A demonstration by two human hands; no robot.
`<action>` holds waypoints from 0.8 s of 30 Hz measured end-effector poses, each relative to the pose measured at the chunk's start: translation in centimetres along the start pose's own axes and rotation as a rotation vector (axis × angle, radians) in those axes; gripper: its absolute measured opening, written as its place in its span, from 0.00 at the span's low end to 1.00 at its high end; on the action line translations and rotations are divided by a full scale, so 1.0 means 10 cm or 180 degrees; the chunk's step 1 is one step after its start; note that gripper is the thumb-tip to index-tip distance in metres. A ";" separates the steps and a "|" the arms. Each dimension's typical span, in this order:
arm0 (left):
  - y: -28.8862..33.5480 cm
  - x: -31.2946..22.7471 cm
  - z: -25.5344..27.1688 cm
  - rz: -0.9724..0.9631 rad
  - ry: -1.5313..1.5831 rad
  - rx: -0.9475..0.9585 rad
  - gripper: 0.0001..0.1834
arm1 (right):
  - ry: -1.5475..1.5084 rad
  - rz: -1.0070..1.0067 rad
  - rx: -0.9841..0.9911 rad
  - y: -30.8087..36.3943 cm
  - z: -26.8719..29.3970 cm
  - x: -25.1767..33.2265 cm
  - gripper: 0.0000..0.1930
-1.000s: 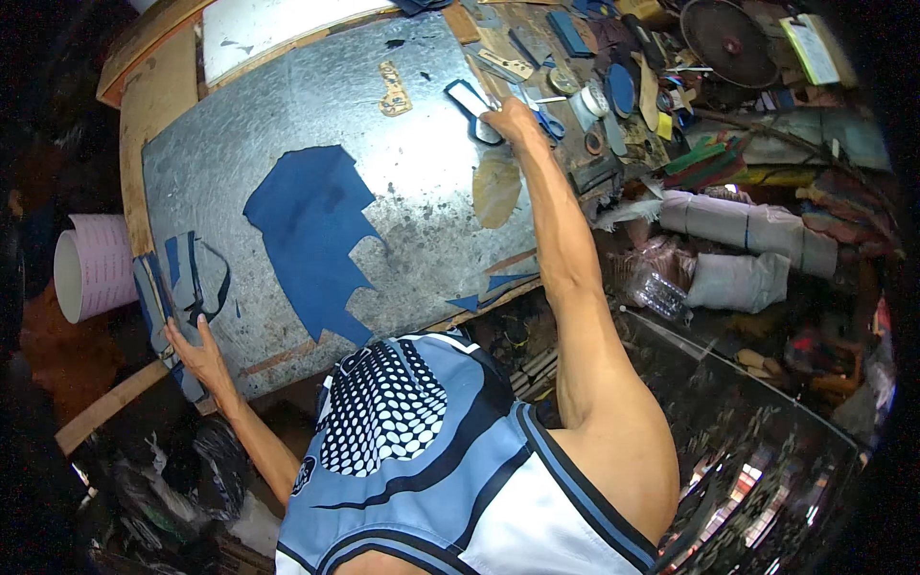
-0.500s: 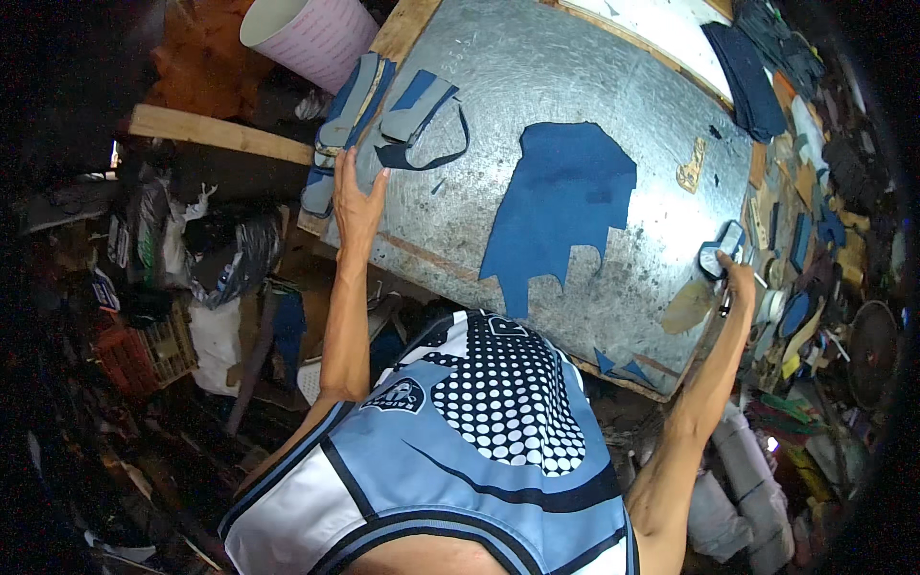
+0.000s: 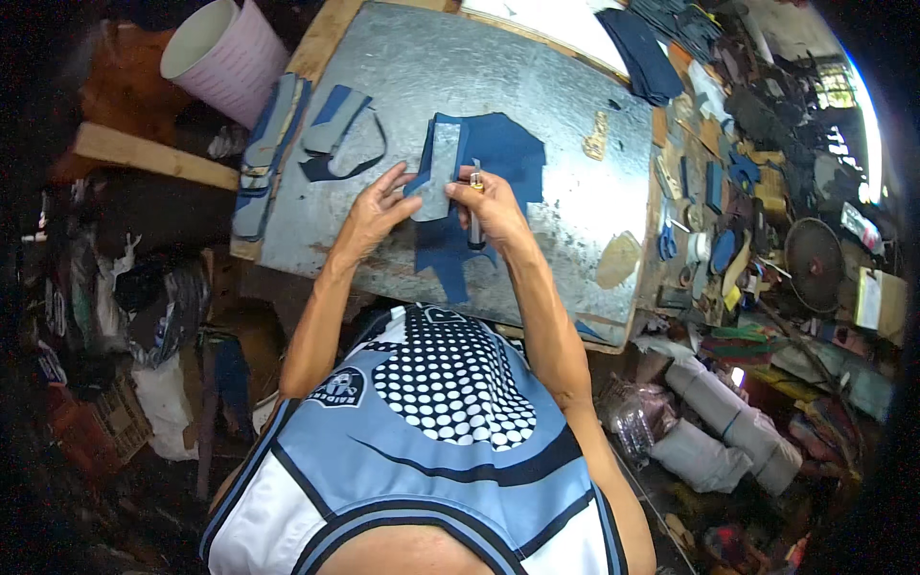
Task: The recorder uses a hand-held cutter and templates to cut out specific shapes from a blue leather sheet on a metal workbench.
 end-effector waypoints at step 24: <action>-1.04 -0.53 1.86 0.0223 -0.0111 -0.0307 0.18 | 0.0056 -0.0364 -0.0605 0.34 -0.37 -0.99 0.22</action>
Point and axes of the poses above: each hand's wrist, its own y-axis away from the middle knuckle, its own z-axis out of the back of the hand, x = y × z, the point moved 9 cm from there along -y, towards the middle knuckle, and after that the axes turned 7 degrees about y, right-handed, at the moved point
